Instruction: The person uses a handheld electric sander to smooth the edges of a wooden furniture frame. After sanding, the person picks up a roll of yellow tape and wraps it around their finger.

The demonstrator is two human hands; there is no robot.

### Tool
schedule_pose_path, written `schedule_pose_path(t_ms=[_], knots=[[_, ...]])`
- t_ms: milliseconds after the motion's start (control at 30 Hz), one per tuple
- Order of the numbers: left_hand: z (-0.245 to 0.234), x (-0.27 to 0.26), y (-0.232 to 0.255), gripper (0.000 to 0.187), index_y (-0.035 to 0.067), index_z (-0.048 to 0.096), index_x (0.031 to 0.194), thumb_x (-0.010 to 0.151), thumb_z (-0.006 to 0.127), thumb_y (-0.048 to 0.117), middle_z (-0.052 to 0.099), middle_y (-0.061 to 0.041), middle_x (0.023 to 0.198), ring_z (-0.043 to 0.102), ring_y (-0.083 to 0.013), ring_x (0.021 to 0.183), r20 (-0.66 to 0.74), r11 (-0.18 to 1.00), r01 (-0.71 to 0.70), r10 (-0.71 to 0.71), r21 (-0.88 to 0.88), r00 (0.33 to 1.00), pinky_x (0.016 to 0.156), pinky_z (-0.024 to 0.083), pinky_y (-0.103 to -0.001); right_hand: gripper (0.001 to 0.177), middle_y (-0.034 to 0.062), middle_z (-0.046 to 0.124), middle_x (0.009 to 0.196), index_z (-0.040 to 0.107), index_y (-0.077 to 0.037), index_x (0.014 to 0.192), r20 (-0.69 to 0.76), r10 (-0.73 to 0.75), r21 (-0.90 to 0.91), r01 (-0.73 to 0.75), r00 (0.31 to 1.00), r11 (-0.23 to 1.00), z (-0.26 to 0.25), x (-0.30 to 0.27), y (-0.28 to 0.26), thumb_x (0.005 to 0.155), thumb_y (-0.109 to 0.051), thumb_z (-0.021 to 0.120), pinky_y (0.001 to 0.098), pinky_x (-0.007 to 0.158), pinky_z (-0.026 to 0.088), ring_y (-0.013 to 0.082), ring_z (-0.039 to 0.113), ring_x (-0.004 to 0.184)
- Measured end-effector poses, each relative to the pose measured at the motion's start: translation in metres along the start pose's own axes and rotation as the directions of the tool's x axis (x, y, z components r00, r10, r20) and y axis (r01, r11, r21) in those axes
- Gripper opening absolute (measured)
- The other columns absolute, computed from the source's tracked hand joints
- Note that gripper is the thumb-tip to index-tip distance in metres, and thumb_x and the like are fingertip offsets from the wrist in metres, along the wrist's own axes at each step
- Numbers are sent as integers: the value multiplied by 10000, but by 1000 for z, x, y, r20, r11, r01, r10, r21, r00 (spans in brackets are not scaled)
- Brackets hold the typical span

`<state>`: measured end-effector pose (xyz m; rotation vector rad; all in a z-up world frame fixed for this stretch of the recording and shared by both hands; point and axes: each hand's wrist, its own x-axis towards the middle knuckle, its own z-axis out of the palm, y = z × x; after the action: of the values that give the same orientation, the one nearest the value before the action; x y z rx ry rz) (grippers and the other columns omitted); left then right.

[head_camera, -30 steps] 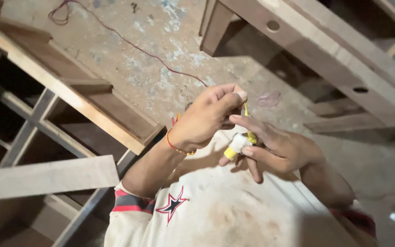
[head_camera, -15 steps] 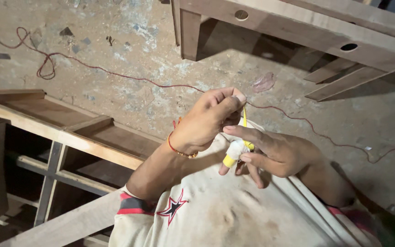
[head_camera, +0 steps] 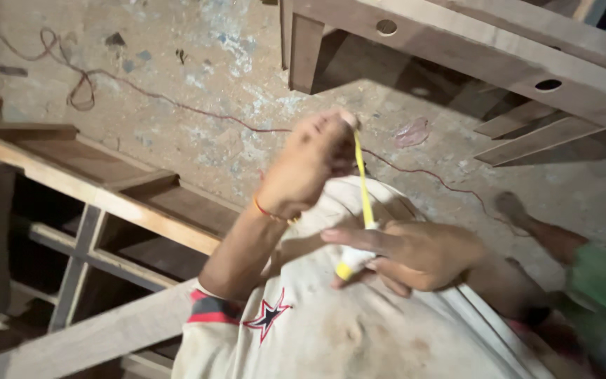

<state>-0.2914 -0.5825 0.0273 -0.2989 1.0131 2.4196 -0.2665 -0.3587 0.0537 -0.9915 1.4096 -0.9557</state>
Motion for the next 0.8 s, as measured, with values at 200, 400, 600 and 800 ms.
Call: schedule_pose_path(t_ms=[200, 400, 600, 800], knots=[[-22, -21, 12, 167, 74, 581, 961, 1065, 538, 198, 434, 61, 740, 362, -39, 613, -6, 989, -122, 122, 78, 992, 544, 298, -221, 776, 193, 755, 1265, 110, -157, 1660, -145, -188, 388, 231, 971, 892, -12, -7, -6, 1011, 138, 418, 289, 732, 625, 145, 658, 651], [-34, -27, -16, 255, 38, 598, 877, 1044, 548, 224, 511, 37, 747, 432, -46, 687, -92, 830, -208, 296, 518, 951, 597, 397, -249, 782, 304, 673, 1374, 119, -269, 1713, -247, -466, 383, 528, 849, 758, -18, 6, -9, 1123, 137, 434, 343, 799, 687, 190, 725, 793], [-54, -51, -35, 262, 21, 589, 800, 956, 586, 232, 558, -19, 686, 481, -71, 669, -142, 706, -155, 343, 691, 928, 593, 456, -310, 992, 301, 519, 1560, -57, -273, 1688, -107, -511, 214, 521, 853, 826, -47, 45, -19, 1038, 138, 569, 314, 813, 663, 233, 734, 1009], [-63, -102, -30, 227, 21, 588, 769, 858, 661, 216, 551, -61, 645, 489, -119, 623, -206, 646, -60, 329, 761, 921, 574, 448, -336, 1160, 352, 437, 1597, -84, -312, 1677, -115, -440, 250, 454, 891, 855, -53, 85, -31, 941, 122, 701, 330, 805, 658, 190, 746, 877]])
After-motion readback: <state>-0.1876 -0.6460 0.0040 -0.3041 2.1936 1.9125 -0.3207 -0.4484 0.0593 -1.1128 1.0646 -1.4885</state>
